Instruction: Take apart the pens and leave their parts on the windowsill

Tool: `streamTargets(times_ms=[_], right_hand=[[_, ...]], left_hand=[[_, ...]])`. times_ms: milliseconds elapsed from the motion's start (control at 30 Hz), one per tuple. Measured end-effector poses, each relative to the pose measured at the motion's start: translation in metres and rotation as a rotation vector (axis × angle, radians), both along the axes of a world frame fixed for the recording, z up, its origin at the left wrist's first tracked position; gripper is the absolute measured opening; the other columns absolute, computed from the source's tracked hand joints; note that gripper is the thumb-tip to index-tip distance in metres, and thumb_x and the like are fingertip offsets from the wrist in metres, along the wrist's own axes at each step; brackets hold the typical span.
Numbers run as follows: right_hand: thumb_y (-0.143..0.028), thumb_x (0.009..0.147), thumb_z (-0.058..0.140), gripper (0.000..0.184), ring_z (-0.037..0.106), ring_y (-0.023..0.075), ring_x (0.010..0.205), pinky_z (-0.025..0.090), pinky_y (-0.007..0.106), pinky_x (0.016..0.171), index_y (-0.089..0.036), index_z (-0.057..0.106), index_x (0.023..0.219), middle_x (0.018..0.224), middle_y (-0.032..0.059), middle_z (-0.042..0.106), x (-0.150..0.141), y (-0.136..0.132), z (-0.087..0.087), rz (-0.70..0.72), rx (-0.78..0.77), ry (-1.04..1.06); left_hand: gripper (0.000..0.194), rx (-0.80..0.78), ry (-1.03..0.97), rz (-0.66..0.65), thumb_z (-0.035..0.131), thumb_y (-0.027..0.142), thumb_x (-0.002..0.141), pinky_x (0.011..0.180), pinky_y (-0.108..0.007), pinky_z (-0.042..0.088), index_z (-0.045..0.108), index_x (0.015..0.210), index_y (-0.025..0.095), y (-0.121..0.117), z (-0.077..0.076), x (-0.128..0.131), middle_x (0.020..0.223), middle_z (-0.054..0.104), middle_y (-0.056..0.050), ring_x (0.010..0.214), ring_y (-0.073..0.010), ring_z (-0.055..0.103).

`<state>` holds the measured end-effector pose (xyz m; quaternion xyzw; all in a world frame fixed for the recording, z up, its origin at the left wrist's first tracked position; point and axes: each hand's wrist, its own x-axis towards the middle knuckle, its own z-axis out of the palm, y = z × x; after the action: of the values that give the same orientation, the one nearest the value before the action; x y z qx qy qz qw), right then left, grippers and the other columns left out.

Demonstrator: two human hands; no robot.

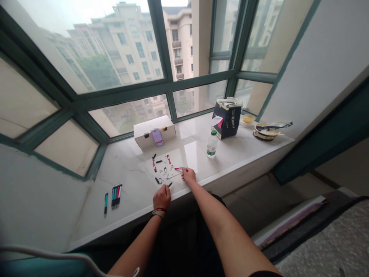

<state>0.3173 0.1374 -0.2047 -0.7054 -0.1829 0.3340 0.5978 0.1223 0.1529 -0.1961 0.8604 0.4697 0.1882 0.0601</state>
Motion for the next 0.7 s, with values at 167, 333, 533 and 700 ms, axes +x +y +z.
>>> streamTargets(times_ms=[167, 333, 533, 700], right_hand=[[-0.036, 0.086, 0.064, 0.024, 0.056, 0.0096, 0.043, 0.044, 0.018, 0.041, -0.013, 0.069, 0.091, 0.058, 0.0001, 0.063, 0.0, 0.001, -0.002, 0.006, -0.049, -0.07], [-0.03, 0.084, 0.065, 0.03, 0.058, 0.0103, 0.044, 0.045, 0.019, 0.043, -0.013, 0.065, 0.11, 0.063, 0.0008, 0.066, -0.001, 0.002, -0.002, -0.003, -0.094, -0.114], [-0.032, 0.084, 0.062, 0.015, 0.06, 0.0122, 0.05, 0.046, 0.022, 0.052, -0.018, 0.066, 0.085, 0.065, 0.0008, 0.067, -0.006, -0.003, 0.003, 0.032, -0.151, -0.249], [-0.035, 0.081, 0.064, 0.018, 0.062, 0.0157, 0.065, 0.044, 0.025, 0.064, -0.02, 0.065, 0.073, 0.069, 0.0012, 0.068, -0.01, -0.009, 0.006, 0.144, -0.175, -0.507]], left_hand=[[0.033, -0.004, 0.001, -0.003, 0.037, 0.032, 0.1, 0.06, -0.027, 0.026, 0.059, 0.078, 0.02, -0.001, 0.0, 0.0, 0.068, 0.065, -0.003, 0.063, -0.0151, 0.057], [0.034, -0.01, -0.002, 0.003, 0.035, 0.032, 0.101, 0.06, -0.027, 0.028, 0.06, 0.082, 0.021, 0.0, 0.001, 0.0, 0.07, 0.066, -0.004, 0.064, -0.0159, 0.059], [0.031, -0.074, -0.037, 0.046, 0.034, 0.036, 0.102, 0.061, -0.027, 0.032, 0.061, 0.107, 0.02, 0.0, 0.0, 0.001, 0.077, 0.071, -0.005, 0.068, -0.0177, 0.063], [0.031, -0.08, -0.067, 0.063, 0.036, 0.036, 0.101, 0.063, -0.027, 0.035, 0.058, 0.117, 0.02, 0.0, -0.003, 0.002, 0.083, 0.074, -0.006, 0.072, -0.0197, 0.067]])
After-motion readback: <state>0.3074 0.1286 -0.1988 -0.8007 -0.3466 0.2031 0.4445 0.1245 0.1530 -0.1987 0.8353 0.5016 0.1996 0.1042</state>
